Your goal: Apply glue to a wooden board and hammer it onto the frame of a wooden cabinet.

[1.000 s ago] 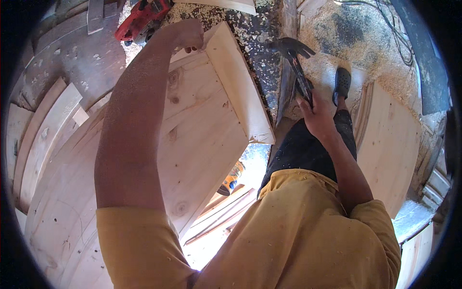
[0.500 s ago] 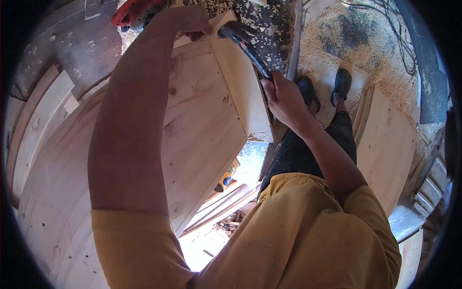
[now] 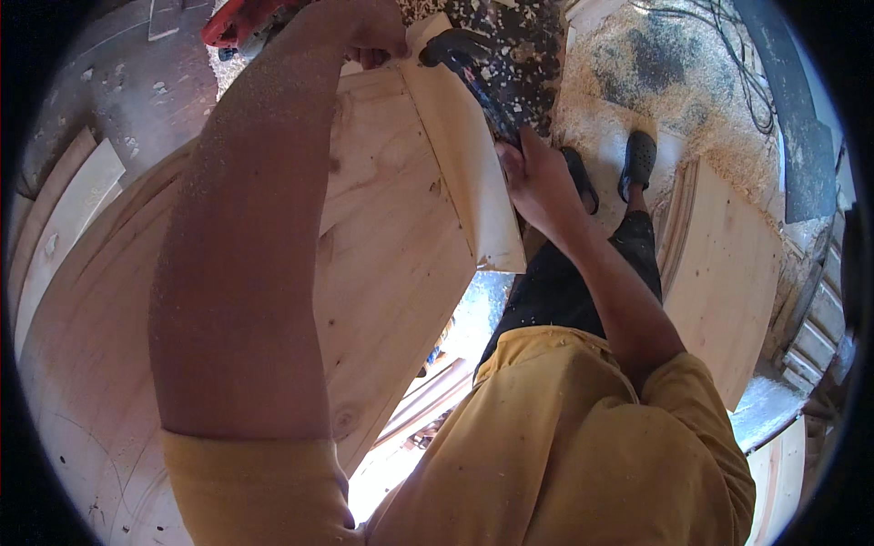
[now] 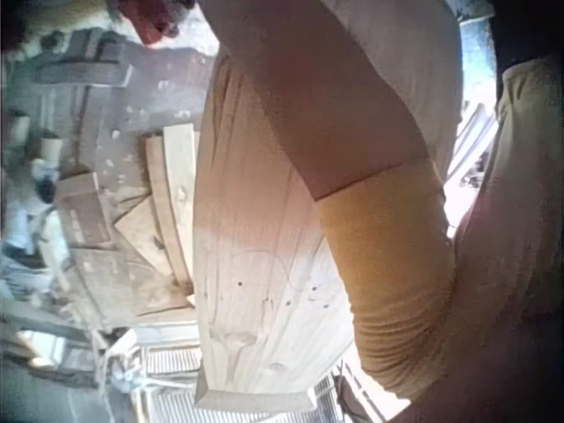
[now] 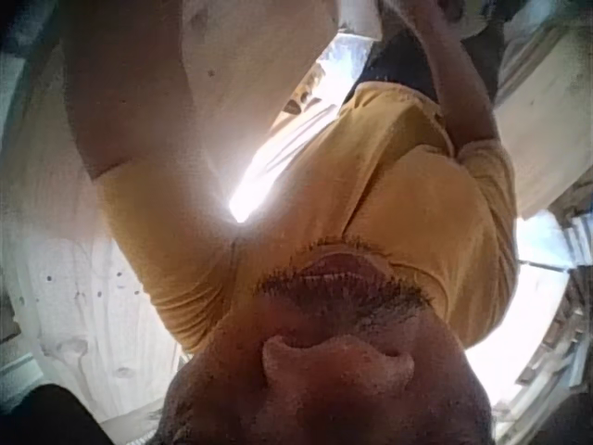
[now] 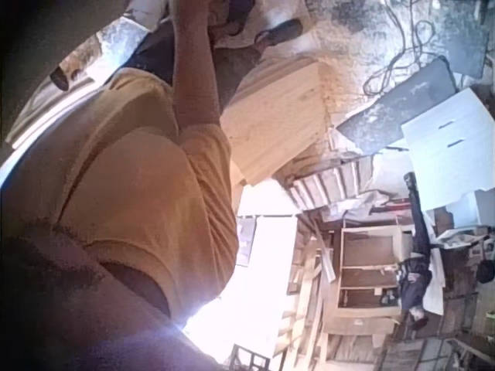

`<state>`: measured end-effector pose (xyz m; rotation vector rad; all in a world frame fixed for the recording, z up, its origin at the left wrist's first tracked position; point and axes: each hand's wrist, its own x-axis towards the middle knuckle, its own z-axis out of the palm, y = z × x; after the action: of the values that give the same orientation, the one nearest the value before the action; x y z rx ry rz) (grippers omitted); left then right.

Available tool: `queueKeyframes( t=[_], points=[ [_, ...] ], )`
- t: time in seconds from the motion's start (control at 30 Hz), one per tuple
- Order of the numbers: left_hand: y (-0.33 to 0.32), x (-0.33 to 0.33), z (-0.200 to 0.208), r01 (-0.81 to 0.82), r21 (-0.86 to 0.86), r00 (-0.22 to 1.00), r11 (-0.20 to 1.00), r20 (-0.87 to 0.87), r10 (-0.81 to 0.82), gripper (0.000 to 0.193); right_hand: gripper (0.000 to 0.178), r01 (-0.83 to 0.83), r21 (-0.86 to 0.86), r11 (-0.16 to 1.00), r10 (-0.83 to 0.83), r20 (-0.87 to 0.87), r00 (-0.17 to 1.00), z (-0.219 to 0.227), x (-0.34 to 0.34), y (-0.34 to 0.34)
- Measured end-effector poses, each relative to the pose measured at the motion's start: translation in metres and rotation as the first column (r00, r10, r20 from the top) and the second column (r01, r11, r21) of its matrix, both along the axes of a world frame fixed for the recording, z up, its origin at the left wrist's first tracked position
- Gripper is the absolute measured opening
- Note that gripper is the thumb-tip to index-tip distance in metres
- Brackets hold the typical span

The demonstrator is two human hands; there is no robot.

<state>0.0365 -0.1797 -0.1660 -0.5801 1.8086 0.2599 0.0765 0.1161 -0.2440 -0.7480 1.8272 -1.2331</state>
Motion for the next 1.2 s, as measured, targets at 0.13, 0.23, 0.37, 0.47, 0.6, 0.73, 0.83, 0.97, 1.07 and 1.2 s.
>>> queueKeyframes(
  t=[0.13,0.23,0.37,0.47,0.6,0.73,0.83,0.97,1.07,1.2],
  points=[
    [-0.005,0.006,-0.011,0.195,0.003,0.98,0.981,0.045,-0.195,0.036,0.024,-0.027,0.012,1.0,0.026,0.059,0.998,0.001,-0.001,-0.002],
    [-0.012,0.013,-0.016,0.05,-0.055,0.992,0.997,-0.112,-0.056,0.034,0.026,-0.063,0.036,0.997,0.063,0.022,0.998,-0.003,-0.013,0.011],
    [0.022,0.022,-0.026,0.278,-0.257,0.931,0.926,-0.167,-0.325,0.031,0.022,0.052,0.107,0.993,-0.056,0.032,0.998,-0.009,-0.047,0.089],
    [0.112,0.03,-0.039,0.0,-0.668,0.709,0.744,-0.525,-0.471,0.026,0.019,0.142,0.047,0.989,-0.143,0.023,0.989,-0.014,-0.084,0.175],
    [0.272,0.082,-0.025,-0.416,-0.271,0.467,0.868,-0.883,-0.051,0.046,0.019,0.073,0.365,0.928,-0.033,-0.115,0.993,0.001,-0.143,0.276],
    [0.319,0.138,-0.002,-0.764,-0.245,0.589,0.597,-0.644,0.489,0.08,0.021,0.048,0.442,0.896,0.073,-0.253,0.965,0.017,-0.199,0.305],
    [0.319,0.153,-0.002,-0.719,-0.226,0.636,0.658,-0.597,0.49,0.086,0.022,0.061,0.34,0.938,0.058,-0.328,0.943,0.024,-0.234,0.269],
    [0.311,0.143,-0.01,-0.621,-0.421,0.693,0.661,-0.689,0.211,0.092,0.021,0.028,0.231,0.973,0.018,-0.194,0.981,0.043,-0.249,0.166],
    [0.3,0.134,-0.006,-0.705,-0.245,0.654,0.666,-0.59,0.474,0.095,0.018,-0.041,0.103,0.994,0.034,0.073,0.997,0.072,-0.24,0.091],
    [0.284,0.12,-0.005,-0.749,-0.185,0.603,0.637,-0.588,0.538,0.097,0.018,-0.154,0.099,0.983,0.13,0.215,0.968,0.103,-0.233,0.028]
  ],
)
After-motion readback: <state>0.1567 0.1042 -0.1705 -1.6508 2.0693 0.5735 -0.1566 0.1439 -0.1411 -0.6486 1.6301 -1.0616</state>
